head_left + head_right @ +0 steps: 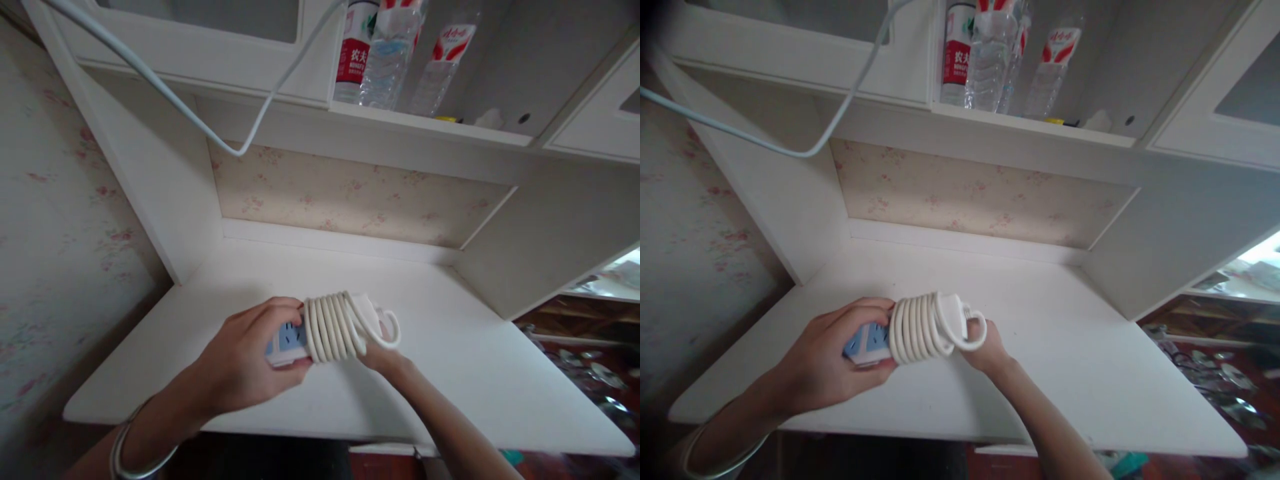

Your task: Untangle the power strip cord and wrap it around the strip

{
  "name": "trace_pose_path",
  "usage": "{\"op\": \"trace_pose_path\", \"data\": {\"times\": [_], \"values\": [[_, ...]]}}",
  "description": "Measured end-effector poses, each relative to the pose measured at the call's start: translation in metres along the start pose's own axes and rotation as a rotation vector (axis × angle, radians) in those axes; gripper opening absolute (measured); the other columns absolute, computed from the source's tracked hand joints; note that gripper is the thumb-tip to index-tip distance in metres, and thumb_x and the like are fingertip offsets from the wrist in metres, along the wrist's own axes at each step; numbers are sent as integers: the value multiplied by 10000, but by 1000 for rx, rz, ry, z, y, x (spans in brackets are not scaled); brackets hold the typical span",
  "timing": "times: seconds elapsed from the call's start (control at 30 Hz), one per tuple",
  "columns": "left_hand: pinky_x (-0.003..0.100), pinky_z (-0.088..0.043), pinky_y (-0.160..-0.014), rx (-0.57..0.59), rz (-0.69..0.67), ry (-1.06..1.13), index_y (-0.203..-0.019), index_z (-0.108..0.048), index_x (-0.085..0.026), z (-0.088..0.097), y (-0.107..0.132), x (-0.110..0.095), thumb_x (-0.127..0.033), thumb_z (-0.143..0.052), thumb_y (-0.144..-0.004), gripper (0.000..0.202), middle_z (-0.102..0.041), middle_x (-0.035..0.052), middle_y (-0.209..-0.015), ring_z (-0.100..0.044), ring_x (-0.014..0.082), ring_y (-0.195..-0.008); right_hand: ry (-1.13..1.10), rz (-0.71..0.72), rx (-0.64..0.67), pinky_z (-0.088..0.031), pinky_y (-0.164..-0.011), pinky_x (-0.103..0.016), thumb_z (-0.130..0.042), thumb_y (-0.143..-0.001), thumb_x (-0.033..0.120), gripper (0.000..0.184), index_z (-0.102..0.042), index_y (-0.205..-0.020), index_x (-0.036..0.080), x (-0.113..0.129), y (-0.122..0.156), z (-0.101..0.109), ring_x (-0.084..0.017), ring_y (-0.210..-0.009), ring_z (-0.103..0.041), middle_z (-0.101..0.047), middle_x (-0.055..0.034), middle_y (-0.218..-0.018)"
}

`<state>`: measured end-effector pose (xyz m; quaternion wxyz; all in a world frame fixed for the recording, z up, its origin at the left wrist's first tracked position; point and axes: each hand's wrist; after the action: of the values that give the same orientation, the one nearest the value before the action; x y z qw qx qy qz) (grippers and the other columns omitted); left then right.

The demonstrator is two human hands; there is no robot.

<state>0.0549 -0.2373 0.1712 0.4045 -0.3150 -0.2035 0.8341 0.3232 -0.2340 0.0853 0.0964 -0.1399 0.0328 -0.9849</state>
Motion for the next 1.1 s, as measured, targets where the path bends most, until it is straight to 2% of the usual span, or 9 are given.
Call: {"op": "trace_pose_path", "data": {"times": [0.13,0.23,0.37,0.47,0.63,0.73,0.83,0.93,1.1], "values": [[316,-511,-855,-108,76,-164,-1073,-533,-215,-24,-7,35,-289,-668,-721,384,-653,53,-1090,-641,196,-959,120,101,-2,-259,-567,-287,-250,-1005,351,451,-583,-746,192,24,25,0,-154,-604,-587,-656,-39,-691],[339,-513,-820,-50,114,-269,-1051,-554,-208,-50,-3,56,-273,-656,-727,346,-653,54,-1070,-647,210,-899,211,202,-33,-230,-566,-305,-292,-999,320,383,-570,-763,203,47,41,2,-151,-606,-568,-639,-20,-694],[373,-483,-845,93,70,-308,-1046,-559,-203,-83,11,55,-212,-634,-728,327,-630,73,-1077,-617,234,-939,235,344,-73,-223,-586,-327,-383,-952,235,261,-557,-760,201,68,48,10,-166,-639,-533,-616,-24,-709],[387,-467,-869,244,65,-230,-1080,-539,-203,-96,21,44,-210,-634,-710,382,-612,70,-1086,-597,241,-960,206,460,-39,-249,-614,-330,-427,-923,243,238,-564,-735,194,68,42,22,-172,-666,-523,-618,-37,-713],[364,-455,-906,461,9,-93,-1171,-497,-215,-92,27,33,-182,-595,-701,481,-589,65,-1125,-576,232,-1019,159,571,-23,-283,-644,-321,-445,-937,335,284,-613,-759,193,48,17,42,-172,-689,-541,-646,-45,-730],[360,-458,-900,551,-87,-55,-1145,-518,-214,-82,26,25,-197,-589,-725,426,-601,63,-1121,-577,235,-1023,163,505,-65,-280,-626,-304,-384,-967,366,408,-606,-673,190,37,-3,45,-149,-605,-528,-625,-40,-628],[356,-451,-910,562,-187,12,-1104,-542,-216,-73,26,11,-221,-594,-744,364,-612,61,-1133,-577,233,-1032,136,362,-117,-263,-597,-290,-324,-979,405,511,-598,-605,192,30,-24,42,-136,-548,-514,-602,-34,-559],[335,-450,-910,544,-285,116,-1083,-552,-218,-64,27,-2,-238,-598,-749,337,-626,64,-1117,-589,218,-1014,47,258,-113,-247,-563,-275,-300,-976,445,566,-565,-543,194,27,-39,34,-124,-500,-493,-558,-16,-506],[319,-469,-879,484,-221,155,-1053,-530,-213,-48,29,-9,-230,-603,-753,310,-629,63,-1120,-594,208,-1016,-233,154,25,-298,-544,-239,-253,-970,520,612,-526,-528,196,27,-41,7,-106,-480,-493,-519,16,-487]]}}
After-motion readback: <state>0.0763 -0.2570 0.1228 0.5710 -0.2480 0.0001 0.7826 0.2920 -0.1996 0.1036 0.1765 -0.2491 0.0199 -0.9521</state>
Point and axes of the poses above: each hand's wrist, its own y-axis away from the middle knuckle, its own z-axis out of the back of the hand, x = y × z
